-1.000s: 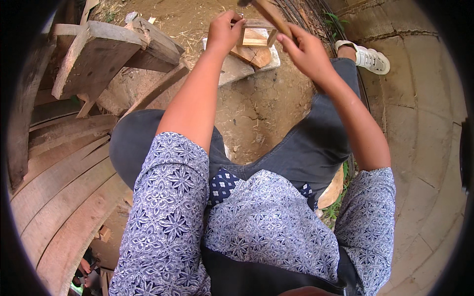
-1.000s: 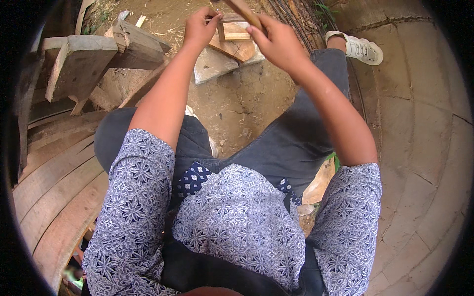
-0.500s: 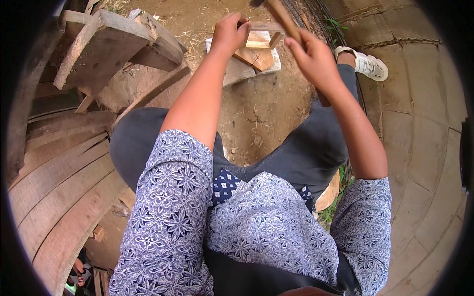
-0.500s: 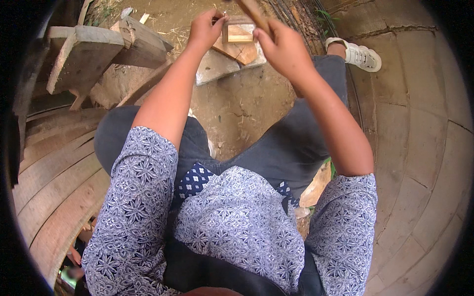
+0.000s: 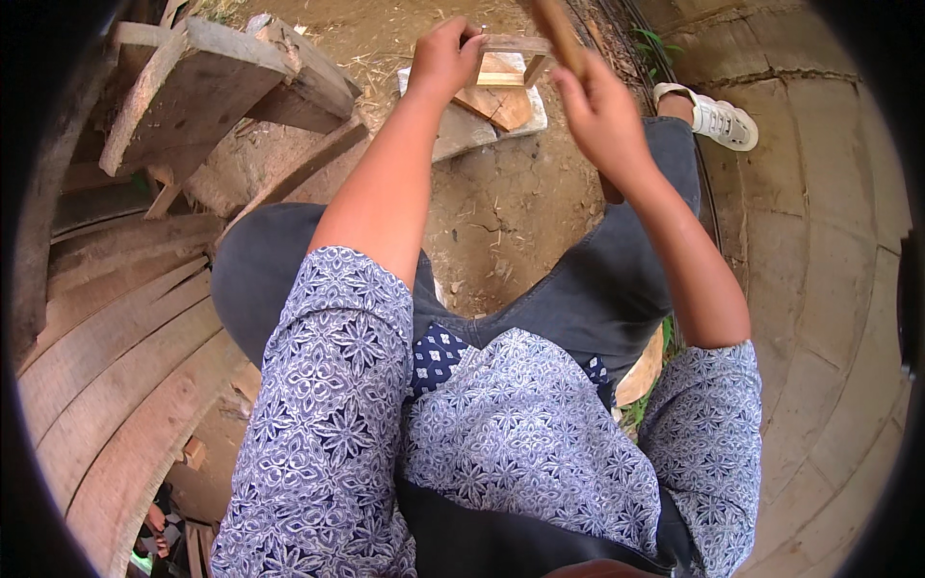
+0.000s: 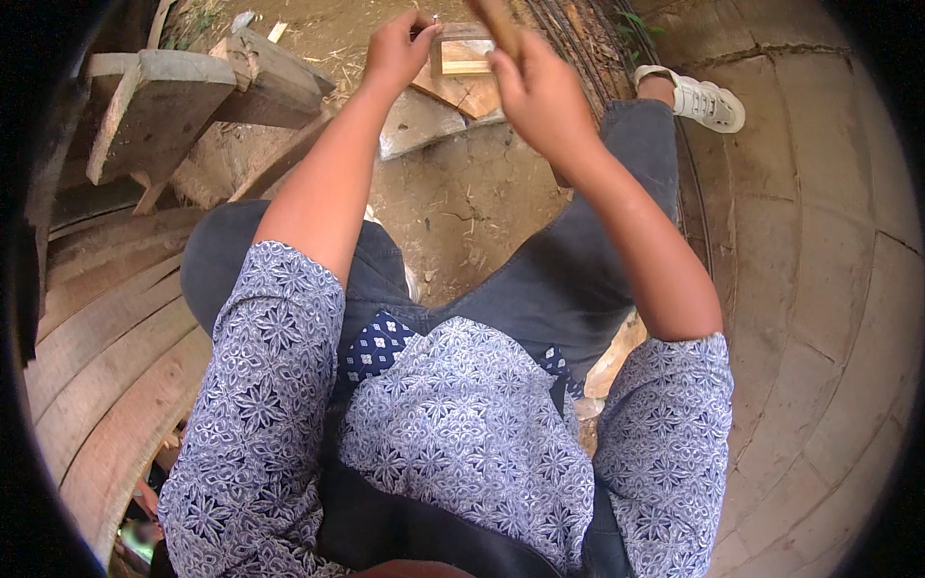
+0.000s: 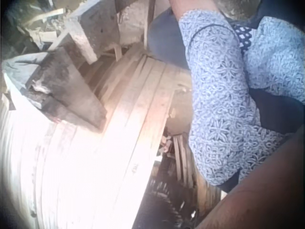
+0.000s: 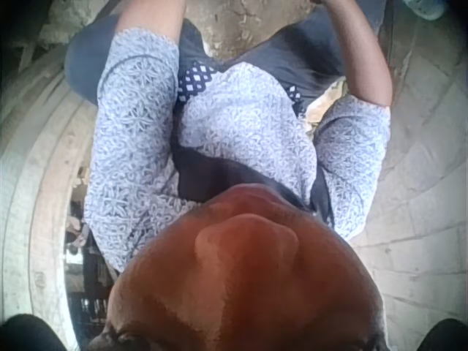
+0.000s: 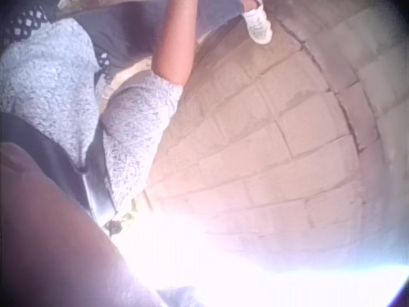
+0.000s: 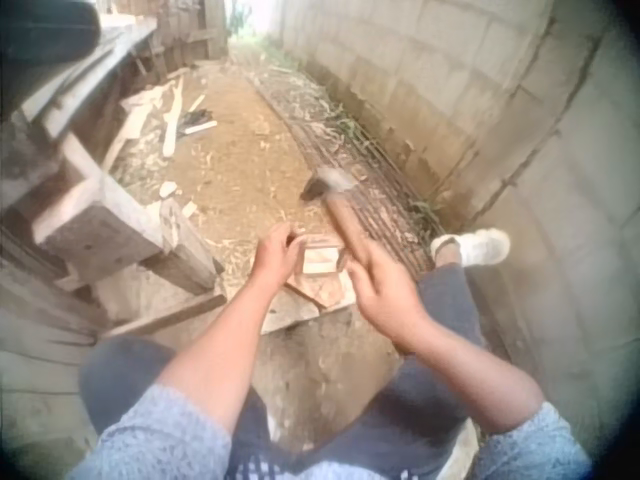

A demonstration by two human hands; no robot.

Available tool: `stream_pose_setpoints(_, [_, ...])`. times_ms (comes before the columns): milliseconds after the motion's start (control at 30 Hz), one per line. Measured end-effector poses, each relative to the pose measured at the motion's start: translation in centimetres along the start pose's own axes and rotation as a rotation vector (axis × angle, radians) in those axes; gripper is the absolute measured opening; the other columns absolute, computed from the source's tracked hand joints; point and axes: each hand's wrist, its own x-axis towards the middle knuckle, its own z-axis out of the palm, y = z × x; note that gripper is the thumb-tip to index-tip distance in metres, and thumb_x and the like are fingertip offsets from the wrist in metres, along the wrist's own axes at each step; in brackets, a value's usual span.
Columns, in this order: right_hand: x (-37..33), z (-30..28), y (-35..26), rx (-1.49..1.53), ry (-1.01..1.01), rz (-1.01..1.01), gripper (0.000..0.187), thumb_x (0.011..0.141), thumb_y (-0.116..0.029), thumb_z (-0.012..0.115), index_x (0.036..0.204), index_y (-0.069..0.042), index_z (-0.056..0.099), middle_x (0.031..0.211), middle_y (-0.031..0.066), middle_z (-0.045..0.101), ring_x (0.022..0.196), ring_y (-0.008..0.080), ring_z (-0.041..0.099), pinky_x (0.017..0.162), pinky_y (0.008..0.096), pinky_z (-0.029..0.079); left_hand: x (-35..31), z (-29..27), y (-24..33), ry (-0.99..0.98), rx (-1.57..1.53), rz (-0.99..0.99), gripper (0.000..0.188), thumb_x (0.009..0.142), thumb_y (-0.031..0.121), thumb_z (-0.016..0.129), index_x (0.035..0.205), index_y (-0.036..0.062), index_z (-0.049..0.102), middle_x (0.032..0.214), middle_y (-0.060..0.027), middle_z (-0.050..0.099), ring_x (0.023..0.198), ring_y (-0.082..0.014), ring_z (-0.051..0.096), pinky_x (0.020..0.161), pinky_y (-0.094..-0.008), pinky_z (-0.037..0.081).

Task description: The person sits on the ground and uses a hammer to drive nails into small wooden pieces, assembling them into a small rectangular frame. The person repeatedly positions the wood and hammers nails to join the pieces.

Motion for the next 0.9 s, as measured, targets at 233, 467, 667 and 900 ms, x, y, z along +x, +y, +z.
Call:
stream_pose_setpoints(233, [1.1,-0.1,-1.3,0.067,0.031,-0.01,0.029,0.098,-0.028,0.062,0.112,-0.002,0.063,0.079,0.0183,0.067,0.071,0.0291,0.067,0.067,0.0398,0.051,-0.3,-0.4,-0.3,-0.005,0.015,-0.027,0.016,0.088,0.018,0.073,0.093,0.0031,0.068,0.091,-0.0142,0.069,0.084,-0.0326,0.067,0.076,-0.0398,0.053])
stream_pose_setpoints(467, [1.3,-0.7,0.3,-0.11,-0.136,0.062,0.029,0.098,-0.028,0.06,0.11,-0.001,0.062,0.081,0.0188,0.067,0.073,0.0317,0.066,0.069,0.0415,0.05,-0.1,-0.2,0.2,0.009,0.023,0.01,0.014,0.088,0.015,0.073,0.093,0.0027,0.068,0.091,-0.0148,0.069,0.084,-0.0323,0.068,0.075,-0.0399,0.053])
stream_pose_setpoints(667, [0.6,0.2,2.3,-0.176,-0.155,0.008,0.034,0.098,-0.032,0.061,0.112,0.0,0.062,0.082,0.0187,0.068,0.074,0.0323,0.066,0.07,0.0421,0.051,-0.1,0.2,0.9,-0.008,0.048,0.003,0.014,0.088,0.016,0.073,0.093,0.003,0.069,0.09,-0.0146,0.069,0.083,-0.0317,0.067,0.074,-0.0398,0.053])
stream_pose_setpoints(900, [1.8,0.7,2.7,0.08,-0.01,0.13,0.034,0.096,-0.035,0.063,0.105,-0.002,0.065,0.071,0.011,0.063,0.063,0.0202,0.059,0.06,0.0372,0.046,-0.1,-0.2,-0.1,-0.078,-0.06,-0.071,0.025,0.087,0.025,0.076,0.1,0.0045,0.07,0.099,-0.013,0.072,0.094,-0.0275,0.069,0.081,-0.0376,0.055])
